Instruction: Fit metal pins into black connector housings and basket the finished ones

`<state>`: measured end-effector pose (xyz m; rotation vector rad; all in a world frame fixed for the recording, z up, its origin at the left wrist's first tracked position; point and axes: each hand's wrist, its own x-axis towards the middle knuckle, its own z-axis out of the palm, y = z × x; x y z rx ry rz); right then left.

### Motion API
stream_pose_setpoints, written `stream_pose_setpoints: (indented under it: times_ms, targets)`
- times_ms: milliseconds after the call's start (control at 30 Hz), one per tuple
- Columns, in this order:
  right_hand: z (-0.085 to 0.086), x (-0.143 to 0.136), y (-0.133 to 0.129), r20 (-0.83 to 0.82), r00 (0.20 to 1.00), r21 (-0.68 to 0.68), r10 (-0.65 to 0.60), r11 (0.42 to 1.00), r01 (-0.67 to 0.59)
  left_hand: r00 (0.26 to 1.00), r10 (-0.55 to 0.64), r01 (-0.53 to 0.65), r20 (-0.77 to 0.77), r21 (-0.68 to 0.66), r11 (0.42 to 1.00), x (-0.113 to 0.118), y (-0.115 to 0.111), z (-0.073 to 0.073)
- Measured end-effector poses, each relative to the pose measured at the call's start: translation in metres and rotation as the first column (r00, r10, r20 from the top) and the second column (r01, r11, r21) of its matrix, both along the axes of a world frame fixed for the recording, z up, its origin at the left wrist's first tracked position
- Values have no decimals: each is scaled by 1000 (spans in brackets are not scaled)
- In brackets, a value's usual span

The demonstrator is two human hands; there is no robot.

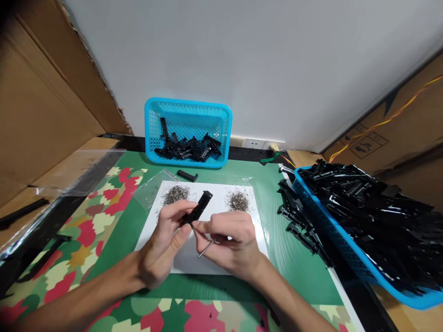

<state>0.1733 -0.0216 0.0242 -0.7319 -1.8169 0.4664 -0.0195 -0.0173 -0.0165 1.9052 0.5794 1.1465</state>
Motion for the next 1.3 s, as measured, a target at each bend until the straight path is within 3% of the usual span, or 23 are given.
stream_pose_setpoints:
  times_ms: [200,300,433,567,700,800,1000,1100,1300]
  targets:
    - [-5,0,2,-5,999,13,44,999,-44,1000,-10,14,-17,272,962,0,9,1]
    - [-8,1,2,-3,999,-4,45,999,-45,999,7,5,-36,339,941,-1,14,1]
    - [-9,4,3,32,998,9,44,999,-45,1000,-21,24,-15,232,972,-3,10,-3]
    - [-9,12,8,118,992,86,44,995,-54,998,60,-57,33,-87,995,2,-1,-3]
    - [-11,17,13,174,985,131,7,991,-30,977,80,2,197,-385,923,10,-7,4]
    - [-13,19,14,160,987,117,1,993,-20,961,59,88,269,-501,861,12,-5,10]
    - [-13,21,15,115,993,75,25,997,-34,960,-4,157,281,-522,838,10,0,11]
    - [-14,23,17,106,994,78,14,997,-23,974,28,84,224,-475,876,9,3,13]
    - [-14,34,20,150,984,65,-92,994,83,988,150,-151,-19,-239,959,6,14,16]
